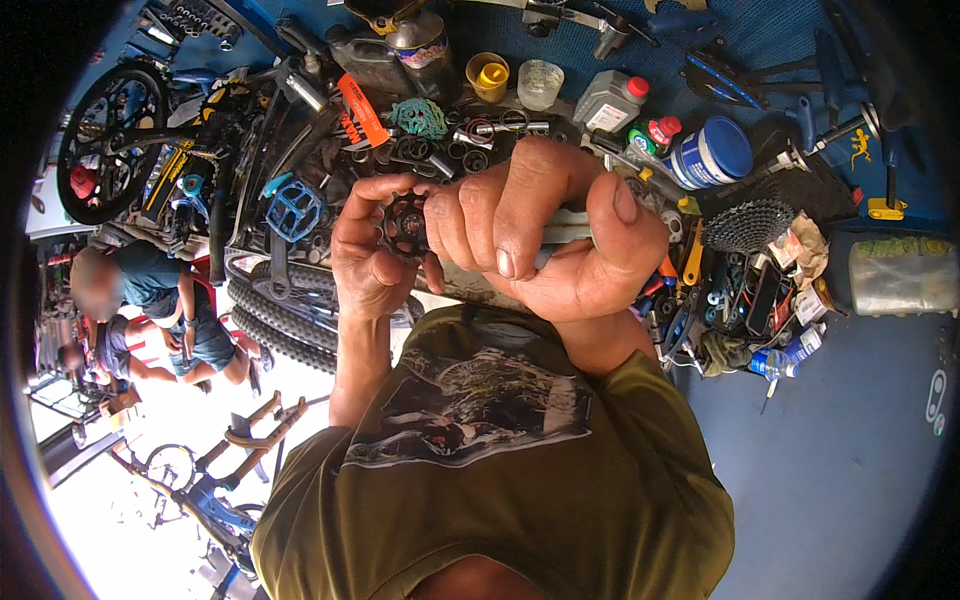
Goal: The person handles small bicycle components on a cluttered workbench, repeatedly picking up bearings, seals, and a cassette sprocket. They apply lubricant from a small tube to the parts and rotate them to spread the grease. The person continues to handle and lubricate multiple small parts throughout the clip.
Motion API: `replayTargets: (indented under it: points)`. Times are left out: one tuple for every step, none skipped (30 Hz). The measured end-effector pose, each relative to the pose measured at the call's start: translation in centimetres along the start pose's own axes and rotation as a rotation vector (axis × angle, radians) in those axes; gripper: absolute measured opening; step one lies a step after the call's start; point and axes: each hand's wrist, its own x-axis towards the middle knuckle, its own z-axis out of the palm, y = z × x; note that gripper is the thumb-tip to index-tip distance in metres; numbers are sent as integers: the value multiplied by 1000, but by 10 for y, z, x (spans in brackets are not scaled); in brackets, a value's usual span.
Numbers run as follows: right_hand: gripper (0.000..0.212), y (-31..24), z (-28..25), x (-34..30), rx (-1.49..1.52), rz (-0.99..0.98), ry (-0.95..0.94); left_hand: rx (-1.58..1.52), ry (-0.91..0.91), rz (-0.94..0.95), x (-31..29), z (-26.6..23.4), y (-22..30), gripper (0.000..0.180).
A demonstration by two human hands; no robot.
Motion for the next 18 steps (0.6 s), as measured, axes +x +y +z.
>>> replayTargets:
  points:
    - [59,0,0,0,0,0,-6,-1,1,3,0,1,0,70]
    - [58,0,0,0,-2,1,-4,-2,-6,1,0,0,0,71]
    - [58,0,0,0,-4,2,-2,-3,-13,-1,1,-2,-1,71]
    - [58,0,-1,0,-6,3,-1,-4,-20,-2,1,-3,-1,72]
    - [57,0,-1,0,-8,5,0,-6,-17,-3,1,-3,0,72]
    - [57,0,-1,0,-11,6,2,-7,-13,-4,2,-3,0,72]
    - [57,0,-1,0,-14,8,2,-9,-10,-4,2,-3,0,72]
    - [57,-1,-2,0,-16,14,0,-11,-12,-2,2,-3,0,72]
    - [57,-1,-3,0,-17,19,-2,-12,-15,0,2,-3,0,72]
    - [57,-2,-3,0,-20,23,-4,-13,-19,1,3,-4,-1,72]
    - [57,-3,-4,0,-27,23,-3,-14,-26,-3,3,-4,-1,72]
    - [57,-3,-4,0,-35,23,-2,-15,-34,-7,3,-5,-1,71]
    - [56,-4,-5,1,-41,25,-2,-16,-39,-10,3,-5,-1,71]
    - [57,-4,-5,1,-46,28,-2,-22,-33,-16,3,-5,-2,70]
    - [57,-5,-6,1,-50,31,-3,-27,-27,-22,2,-4,-2,69]
    - [57,-6,-6,0,-57,34,-3,-34,-24,-30,3,-3,-2,68]
    - [57,-6,-6,1,-62,34,-1,-35,-38,-32,3,-4,-3,67]
    - [58,-7,-6,2,-66,34,0,-35,-52,-35,4,-5,-4,66]
